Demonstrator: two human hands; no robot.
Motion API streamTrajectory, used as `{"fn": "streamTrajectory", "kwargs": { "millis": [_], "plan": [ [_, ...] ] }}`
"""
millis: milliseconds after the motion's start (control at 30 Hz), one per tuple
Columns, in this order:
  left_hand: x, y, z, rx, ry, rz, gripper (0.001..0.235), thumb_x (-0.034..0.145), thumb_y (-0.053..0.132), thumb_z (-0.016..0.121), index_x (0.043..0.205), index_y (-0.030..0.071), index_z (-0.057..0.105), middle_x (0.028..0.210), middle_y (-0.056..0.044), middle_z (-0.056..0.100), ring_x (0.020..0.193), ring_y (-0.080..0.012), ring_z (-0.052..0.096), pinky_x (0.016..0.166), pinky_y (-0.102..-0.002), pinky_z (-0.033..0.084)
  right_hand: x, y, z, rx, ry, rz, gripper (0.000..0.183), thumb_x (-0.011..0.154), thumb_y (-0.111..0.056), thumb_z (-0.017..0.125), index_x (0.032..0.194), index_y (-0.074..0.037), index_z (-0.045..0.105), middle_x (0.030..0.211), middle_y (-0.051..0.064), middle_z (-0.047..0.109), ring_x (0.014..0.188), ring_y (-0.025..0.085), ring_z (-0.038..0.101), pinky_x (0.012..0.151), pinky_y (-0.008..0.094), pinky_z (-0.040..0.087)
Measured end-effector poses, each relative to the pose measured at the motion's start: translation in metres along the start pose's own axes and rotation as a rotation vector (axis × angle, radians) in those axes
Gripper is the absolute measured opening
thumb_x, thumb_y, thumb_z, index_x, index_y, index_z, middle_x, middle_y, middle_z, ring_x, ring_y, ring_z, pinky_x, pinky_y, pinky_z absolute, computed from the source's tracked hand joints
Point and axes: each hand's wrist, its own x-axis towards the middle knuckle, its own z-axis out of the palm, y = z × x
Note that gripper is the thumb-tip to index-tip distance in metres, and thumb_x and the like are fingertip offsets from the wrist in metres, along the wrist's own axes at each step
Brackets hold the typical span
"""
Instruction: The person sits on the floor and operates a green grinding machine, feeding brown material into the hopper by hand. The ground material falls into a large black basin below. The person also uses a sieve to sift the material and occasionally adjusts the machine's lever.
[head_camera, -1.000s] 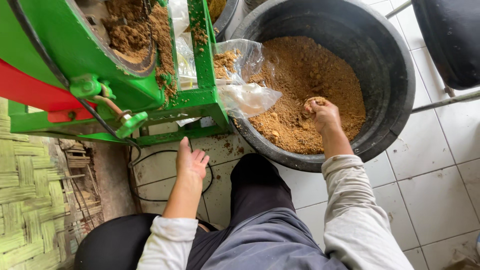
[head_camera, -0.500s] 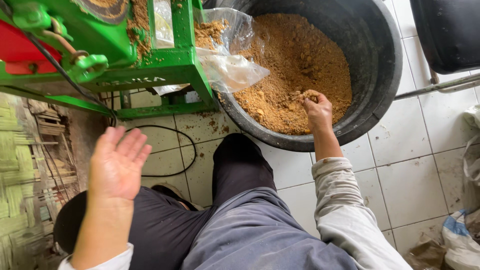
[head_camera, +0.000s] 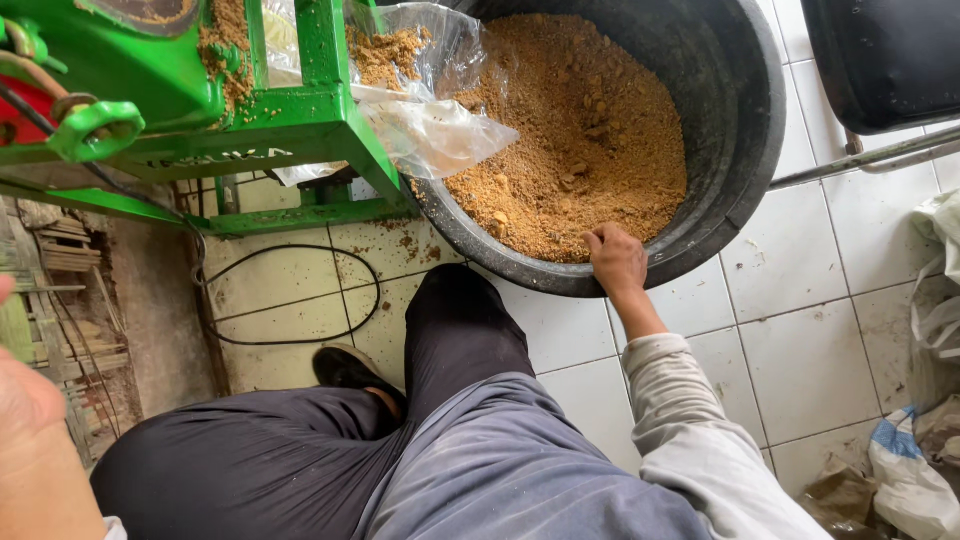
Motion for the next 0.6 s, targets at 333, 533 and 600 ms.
{"fn": "streamTrajectory", "kwargs": {
  "millis": [333,533,600],
  "plan": [
    [-0.028,0.006,0.022,0.413,-0.006,0.215,0.031,0.112,0.022,0.059,0.133,0.000,0.058,0.125,-0.015,0.065,0.109,-0.0227,0.062,0.097,-0.034,0.049,-0.014,-0.018,-0.010,0.148,0.344,-0.194,0.018,0.108,-0.022,0.060,0.113,-0.009,0.071,0.108,0.013,0.075,0.091,0.032,0.072,0.082,0.043,0.058],
    [-0.010,0.041,0.048,0.529,-0.024,0.330,0.034,0.110,0.020,0.063,0.132,-0.004,0.056,0.116,-0.018,0.065,0.096,-0.0226,0.063,0.086,-0.030,0.050,0.006,-0.027,-0.010,0.043,-0.047,-0.092,0.030,0.097,-0.028,0.063,0.122,-0.014,0.071,0.120,0.014,0.071,0.110,0.035,0.067,0.095,0.048,0.052],
    [-0.001,0.040,0.063,0.551,-0.023,0.360,0.035,0.109,0.020,0.064,0.131,-0.006,0.056,0.113,-0.019,0.066,0.092,-0.0226,0.063,0.083,-0.029,0.051,0.034,-0.031,-0.002,0.066,-0.167,-0.204,0.043,0.093,-0.034,0.068,0.130,-0.012,0.067,0.130,0.017,0.066,0.122,0.036,0.061,0.103,0.049,0.048]
  ]
}}
